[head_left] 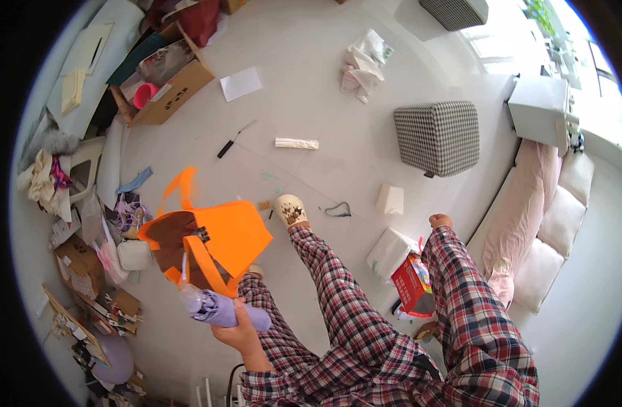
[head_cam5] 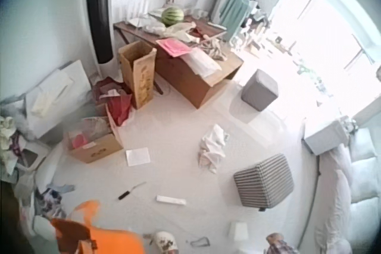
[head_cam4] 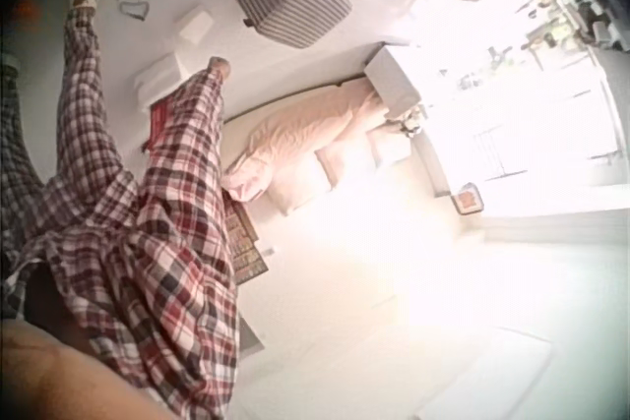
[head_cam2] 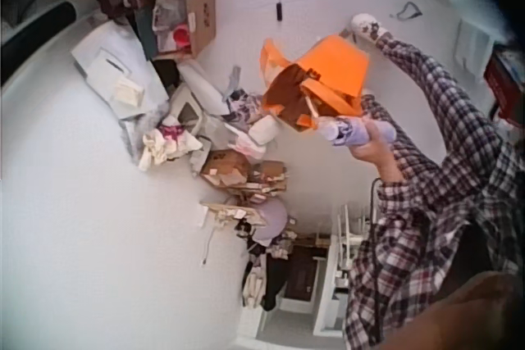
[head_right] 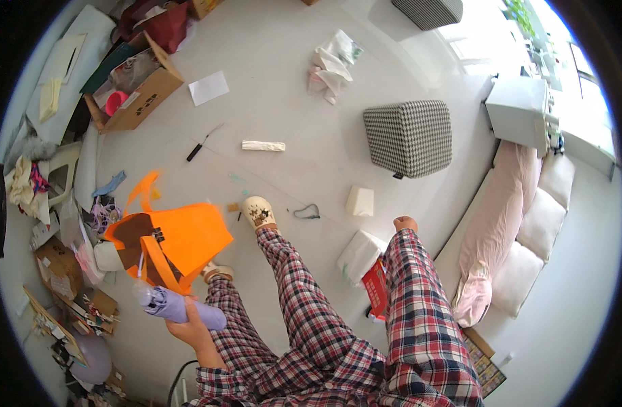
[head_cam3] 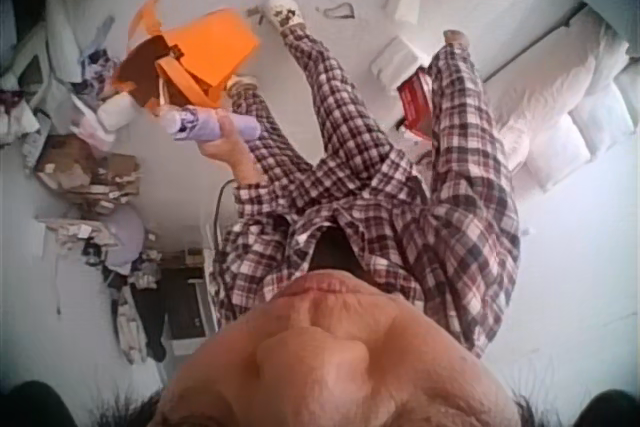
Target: The person sits on the floor and organizes various small items, including a notebook, a purple bottle, a pink container, and a small jar, into an orange bag and a cardboard box. They handle each item individually, placing them into the containers.
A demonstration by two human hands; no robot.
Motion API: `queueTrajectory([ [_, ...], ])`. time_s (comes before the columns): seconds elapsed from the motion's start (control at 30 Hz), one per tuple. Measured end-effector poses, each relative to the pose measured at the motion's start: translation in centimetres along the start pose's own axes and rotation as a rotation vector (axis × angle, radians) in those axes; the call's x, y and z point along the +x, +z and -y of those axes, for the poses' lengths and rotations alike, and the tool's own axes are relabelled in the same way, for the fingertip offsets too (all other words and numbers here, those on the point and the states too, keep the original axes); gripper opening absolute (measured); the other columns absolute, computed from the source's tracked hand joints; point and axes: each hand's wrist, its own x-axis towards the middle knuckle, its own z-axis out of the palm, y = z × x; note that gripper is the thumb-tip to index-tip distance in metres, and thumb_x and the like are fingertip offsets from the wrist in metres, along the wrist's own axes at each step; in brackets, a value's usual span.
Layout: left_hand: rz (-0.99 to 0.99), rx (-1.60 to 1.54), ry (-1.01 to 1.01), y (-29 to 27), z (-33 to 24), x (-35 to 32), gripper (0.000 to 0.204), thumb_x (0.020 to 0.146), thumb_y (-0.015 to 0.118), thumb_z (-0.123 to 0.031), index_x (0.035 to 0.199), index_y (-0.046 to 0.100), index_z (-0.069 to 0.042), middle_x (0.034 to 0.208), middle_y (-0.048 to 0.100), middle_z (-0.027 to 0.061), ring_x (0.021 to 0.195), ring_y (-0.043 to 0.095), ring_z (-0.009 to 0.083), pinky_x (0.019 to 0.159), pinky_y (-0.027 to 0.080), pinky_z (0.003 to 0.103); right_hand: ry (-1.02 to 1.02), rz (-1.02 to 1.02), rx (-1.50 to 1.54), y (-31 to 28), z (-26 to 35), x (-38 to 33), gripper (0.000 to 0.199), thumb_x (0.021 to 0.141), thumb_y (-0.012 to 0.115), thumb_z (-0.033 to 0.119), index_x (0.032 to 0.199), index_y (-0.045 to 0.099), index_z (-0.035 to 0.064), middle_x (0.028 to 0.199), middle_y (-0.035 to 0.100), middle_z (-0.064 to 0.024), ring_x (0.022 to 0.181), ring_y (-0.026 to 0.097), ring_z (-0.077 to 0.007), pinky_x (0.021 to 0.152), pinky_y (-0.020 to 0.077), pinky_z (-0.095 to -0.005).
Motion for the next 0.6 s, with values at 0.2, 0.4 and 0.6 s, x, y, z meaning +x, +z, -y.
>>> queueTrajectory([
  [0.2,0.046,-0.028,0.028,2.2,-1.6,0.1,0.026,0.080,0.062,-0.013,0.092,0.052,0.008,0.075,0.064,0.0123,0.069,0.062,0.0214,0.067,0.050,0.034,0.009,0.084,-0.009,2.5,-11.0,-3.1,0.025,0.082,0.061,0.019,0.101,0.067,0.0041,0.085,0.067,-0.0078,0.078,0.061,-0.0156,0.077,0.0484,-0.0305],
  [0.4,0.070,-0.042,0.120,0.7,-2.5,0.1,0.027,0.080,0.062,-0.013,0.095,0.052,0.007,0.076,0.065,0.0120,0.071,0.063,0.0207,0.069,0.050,0.034,-0.179,0.294,0.088,4.0,-6.2,-15.5,0.026,0.079,0.061,0.024,0.098,0.068,0.0074,0.091,0.067,-0.0143,0.089,0.064,-0.0259,0.083,0.0477,-0.0340],
  [0.6,0.035,-0.123,0.111,-0.9,-4.5,-0.1,0.027,0.075,0.064,-0.009,0.094,0.054,0.007,0.077,0.065,0.0118,0.069,0.064,0.0203,0.067,0.051,0.034,-0.269,0.269,-0.013,4.7,-0.4,-17.8,0.023,0.076,0.061,0.027,0.091,0.070,0.0122,0.088,0.067,-0.0114,0.086,0.063,-0.0270,0.081,0.0491,-0.0354],
])
